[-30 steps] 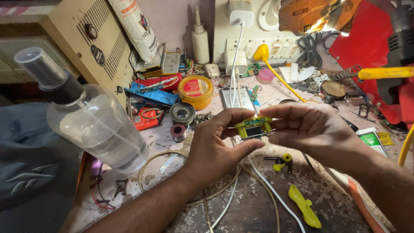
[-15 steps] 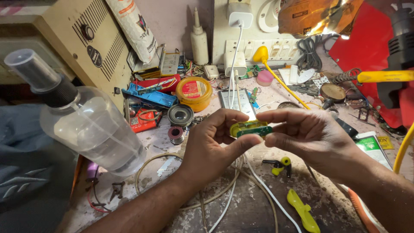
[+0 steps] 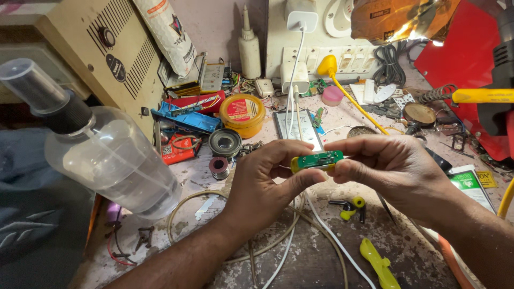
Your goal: The person disassembles a small yellow plastic housing to access a green circuit board. They use a screwdriver to remove a screw, then separate the board from the casing. Finally, they use a multimeter to test continuity on the circuit board.
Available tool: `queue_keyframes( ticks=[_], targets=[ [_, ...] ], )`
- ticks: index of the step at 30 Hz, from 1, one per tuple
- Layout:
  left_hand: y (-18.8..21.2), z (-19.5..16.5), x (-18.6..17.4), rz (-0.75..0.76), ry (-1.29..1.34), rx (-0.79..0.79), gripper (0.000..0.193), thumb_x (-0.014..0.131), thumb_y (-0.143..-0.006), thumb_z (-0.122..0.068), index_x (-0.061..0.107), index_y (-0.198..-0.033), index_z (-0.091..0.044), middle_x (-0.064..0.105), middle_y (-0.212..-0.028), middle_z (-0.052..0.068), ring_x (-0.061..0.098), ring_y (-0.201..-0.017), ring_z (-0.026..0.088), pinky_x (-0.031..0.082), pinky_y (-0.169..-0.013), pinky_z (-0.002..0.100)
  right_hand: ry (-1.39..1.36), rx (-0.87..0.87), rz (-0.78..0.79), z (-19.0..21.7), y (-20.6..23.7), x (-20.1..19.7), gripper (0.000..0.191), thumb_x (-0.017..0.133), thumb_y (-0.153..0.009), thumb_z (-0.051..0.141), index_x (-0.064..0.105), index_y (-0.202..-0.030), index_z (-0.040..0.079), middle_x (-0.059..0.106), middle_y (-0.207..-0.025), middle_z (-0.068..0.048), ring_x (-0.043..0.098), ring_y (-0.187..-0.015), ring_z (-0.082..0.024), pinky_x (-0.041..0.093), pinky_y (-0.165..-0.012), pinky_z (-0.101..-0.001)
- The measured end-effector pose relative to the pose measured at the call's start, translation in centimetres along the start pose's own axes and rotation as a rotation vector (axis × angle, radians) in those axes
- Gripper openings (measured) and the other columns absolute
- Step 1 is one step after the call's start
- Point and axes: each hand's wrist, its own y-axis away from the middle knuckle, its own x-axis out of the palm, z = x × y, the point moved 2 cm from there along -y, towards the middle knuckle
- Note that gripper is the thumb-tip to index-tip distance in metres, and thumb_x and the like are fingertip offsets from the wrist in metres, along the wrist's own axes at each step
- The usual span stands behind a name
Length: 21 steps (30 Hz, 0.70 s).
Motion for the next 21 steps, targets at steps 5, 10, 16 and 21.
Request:
queue_keyframes(
  ticks=[5, 10, 16, 21],
  targets=[
    [0.20, 0.14, -0.05, 0.008, -0.045, -0.149, 0.032, 0.085, -0.085, -0.026, 0.076, -0.108, -0.005, 0.079, -0.084, 0.003, 0.071, -0.075, 0.006, 0.058, -0.067, 0.023, 0.033, 0.033, -0.009, -0.11, -0.08, 0.03, 0.034, 0.071, -0.084, 0.017, 0.078, -0.112, -0.001, 0.080, -0.084, -0.012, 0.075, -0.077, -0.016, 0.065, -0.072, -0.0313],
    [0.36, 0.04, -0.08, 0.014, -0.016, -0.101, 0.035, 0.084, -0.085, -0.027, 0.075, -0.110, -0.005, 0.080, -0.091, 0.002, 0.075, -0.082, 0.005, 0.062, -0.073, 0.023, -0.005, 0.047, 0.005, -0.28, -0.13, -0.20, 0.035, 0.072, -0.082, 0.013, 0.077, -0.113, -0.001, 0.082, -0.087, -0.014, 0.077, -0.082, -0.016, 0.064, -0.076, -0.0302],
    [0.48, 0.09, -0.08, 0.012, 0.005, 0.003, 0.031, 0.085, -0.086, -0.021, 0.073, -0.110, -0.004, 0.079, -0.110, 0.008, 0.077, -0.096, 0.011, 0.065, -0.085, 0.026, -0.080, 0.021, 0.018, -0.59, -0.10, -0.28, 0.033, 0.072, -0.081, 0.006, 0.077, -0.113, -0.002, 0.082, -0.094, -0.015, 0.077, -0.088, -0.017, 0.065, -0.081, -0.0301],
    [0.44, 0.21, 0.01, 0.005, -0.010, 0.039, 0.030, 0.086, -0.085, -0.018, 0.072, -0.107, -0.004, 0.076, -0.119, 0.011, 0.078, -0.103, 0.015, 0.066, -0.090, 0.029, -0.095, 0.012, 0.008, -0.42, -0.06, -0.20, 0.032, 0.072, -0.081, 0.003, 0.076, -0.113, -0.002, 0.082, -0.098, -0.014, 0.077, -0.091, -0.017, 0.064, -0.083, -0.0302]
  ],
)
